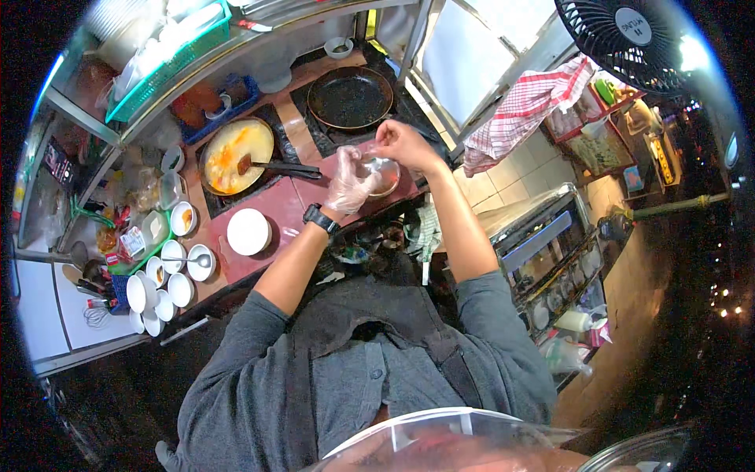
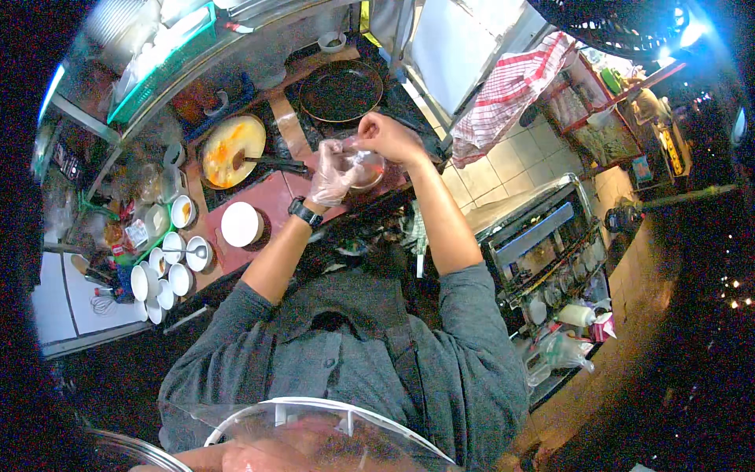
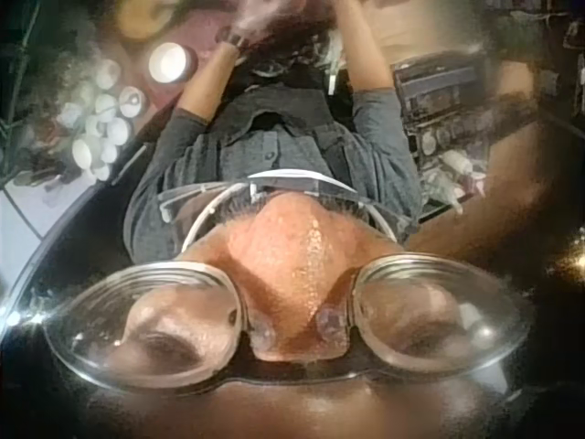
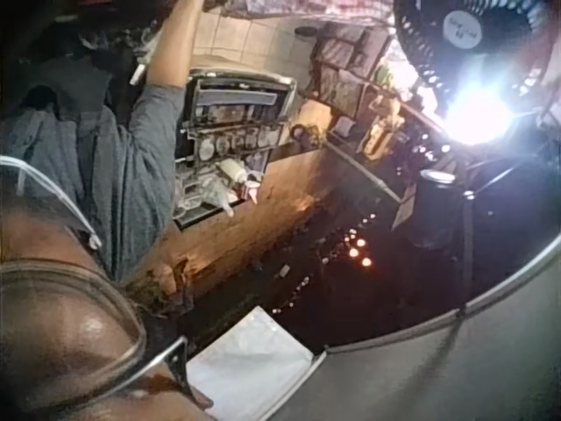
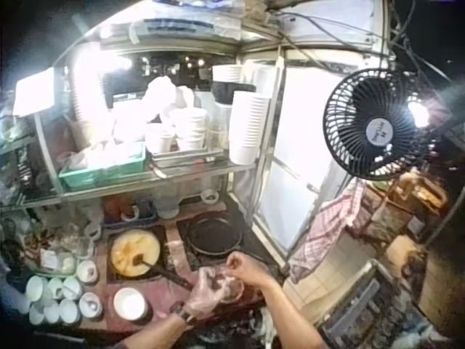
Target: The person stirs eggs in a pan, adds sauces from bottles, and packs food items into small plastic bags.
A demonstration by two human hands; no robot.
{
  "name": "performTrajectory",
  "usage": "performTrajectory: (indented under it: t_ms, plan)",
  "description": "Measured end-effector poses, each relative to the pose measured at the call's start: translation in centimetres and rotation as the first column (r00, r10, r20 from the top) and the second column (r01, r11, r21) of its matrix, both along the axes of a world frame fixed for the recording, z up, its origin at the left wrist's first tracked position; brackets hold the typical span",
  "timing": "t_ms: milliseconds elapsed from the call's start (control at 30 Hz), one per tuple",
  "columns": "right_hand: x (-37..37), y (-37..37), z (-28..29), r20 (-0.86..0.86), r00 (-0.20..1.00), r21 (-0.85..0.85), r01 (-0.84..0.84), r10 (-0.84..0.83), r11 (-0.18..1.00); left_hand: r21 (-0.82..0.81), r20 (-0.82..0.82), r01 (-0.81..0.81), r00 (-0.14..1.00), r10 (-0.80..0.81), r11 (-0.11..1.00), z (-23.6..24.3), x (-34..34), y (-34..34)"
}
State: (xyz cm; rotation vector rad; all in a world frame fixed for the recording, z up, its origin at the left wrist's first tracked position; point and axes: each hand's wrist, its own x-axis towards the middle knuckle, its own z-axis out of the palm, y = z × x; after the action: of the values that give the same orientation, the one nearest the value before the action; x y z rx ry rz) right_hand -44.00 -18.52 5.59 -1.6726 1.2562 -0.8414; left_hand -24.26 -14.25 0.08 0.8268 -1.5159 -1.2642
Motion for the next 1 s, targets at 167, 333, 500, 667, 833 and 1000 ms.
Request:
performTrajectory:
  t_ms: [167,333,500,667,833,1000]
  plan:
    - [0.5,0.1,1.1,-0.461,0.883,-0.034,-0.114,0.086,0.993,-0.502,0.159,-0.221,0.927,0.340,0.836,1.5,0.4,0.1]
    - [-1.0,-0.9,1.8,-0.449,0.826,-0.027,-0.393,0.340,0.919,-0.615,0.165,-0.220,0.903,0.397,0.757,3.2,0.7,0.3]
    - [-1.4,-2.0,2.9,-0.302,0.715,0.232,-0.586,0.630,0.776,-0.662,0.188,-0.216,0.879,0.438,0.718,2.3,0.3,0.4]
    - [0.1,-2.3,4.5,-0.485,0.584,0.373,-0.535,0.651,0.758,-0.755,0.177,-0.090,0.926,0.333,0.650,1.5,0.4,-0.9]
    - [-0.1,-1.8,5.0,-0.255,0.769,0.378,-0.479,0.586,0.792,-0.741,0.198,-0.053,0.936,0.293,0.670,1.9,0.8,-0.4]
    - [-1.4,-2.7,2.7,-0.194,0.851,0.221,-0.447,0.488,0.867,-0.748,0.241,-0.071,0.897,0.369,0.660,1.2,1.7,2.0]
